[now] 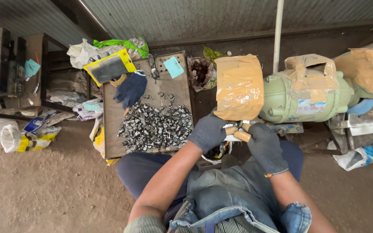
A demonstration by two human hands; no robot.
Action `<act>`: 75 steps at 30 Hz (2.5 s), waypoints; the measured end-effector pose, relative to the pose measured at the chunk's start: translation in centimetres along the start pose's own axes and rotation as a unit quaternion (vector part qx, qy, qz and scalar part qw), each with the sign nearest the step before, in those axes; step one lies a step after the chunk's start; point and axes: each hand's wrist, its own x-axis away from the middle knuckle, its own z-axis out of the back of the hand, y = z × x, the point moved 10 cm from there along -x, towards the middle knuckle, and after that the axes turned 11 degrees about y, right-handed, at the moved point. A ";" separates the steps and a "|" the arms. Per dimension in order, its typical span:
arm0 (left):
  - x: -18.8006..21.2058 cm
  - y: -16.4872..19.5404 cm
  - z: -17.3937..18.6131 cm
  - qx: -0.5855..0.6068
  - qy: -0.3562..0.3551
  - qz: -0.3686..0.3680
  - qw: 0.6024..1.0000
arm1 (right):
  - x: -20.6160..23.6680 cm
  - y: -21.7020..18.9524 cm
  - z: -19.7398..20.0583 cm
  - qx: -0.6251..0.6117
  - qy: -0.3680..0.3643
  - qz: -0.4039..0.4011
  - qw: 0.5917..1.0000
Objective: The person sits on the floor at a bench grinder and sharpens/grinds small metal pieces one at a time, holding each piece against the spinning wheel with both gloved hands as sparks fly, then places the finished piece onto a metal tray holding a large pile of similar ground pieces.
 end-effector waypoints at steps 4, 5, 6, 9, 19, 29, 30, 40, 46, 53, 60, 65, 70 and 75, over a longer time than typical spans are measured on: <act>-0.2 -1.3 -1.9 -0.019 -0.035 -0.035 0.999 | -0.6 0.5 -0.8 0.000 -0.036 0.015 0.999; -0.1 -1.5 -2.3 -0.020 -0.044 -0.042 0.998 | -0.8 0.5 -0.5 -0.011 -0.024 0.020 0.999; 0.1 -1.7 -2.6 -0.021 -0.053 -0.049 0.997 | -1.0 0.5 -0.3 -0.022 -0.012 0.027 0.999; 0.9 -2.7 -4.0 -0.060 -0.106 -0.030 0.992 | -1.3 0.9 -0.4 -0.010 -0.014 0.027 0.999; 3.1 -0.1 -0.9 0.002 -0.062 0.055 0.997 | 0.2 0.4 -0.2 0.032 -0.059 -0.028 0.997; 17.7 -5.1 -8.8 0.701 0.040 0.506 0.501 | 6.4 -3.3 -2.3 -0.045 -0.153 -0.059 0.985; 17.4 -4.8 -8.5 0.731 0.050 0.480 0.482 | 6.4 -4.2 -2.3 -0.093 -0.158 -0.055 0.982; 15.5 -2.8 -6.6 0.590 0.056 0.390 0.705 | 5.4 -8.2 -0.8 -0.027 -0.121 0.083 0.989; 10.6 -0.1 0.3 0.135 0.072 0.170 0.973 | 3.2 -6.6 3.0 -0.141 -0.011 0.051 0.989; 2.5 1.1 2.3 0.004 0.063 0.070 0.996 | 0.4 -0.7 2.0 -0.021 -0.022 -0.042 0.999; -0.3 -0.2 -1.3 0.002 -0.018 -0.039 0.999 | -0.9 0.2 0.4 -0.028 -0.007 -0.021 0.999; 0.6 -1.8 -3.1 0.004 -0.063 -0.052 0.997 | -1.5 0.2 0.1 -0.051 -0.041 0.011 0.998; 0.6 -1.7 -1.7 0.023 0.001 -0.031 0.999 | -2.1 -0.8 0.6 -0.073 0.005 0.029 0.997; 3.4 -0.5 -1.4 0.000 -0.022 0.021 1.000 | 0.1 0.3 -0.1 0.025 -0.070 -0.048 0.996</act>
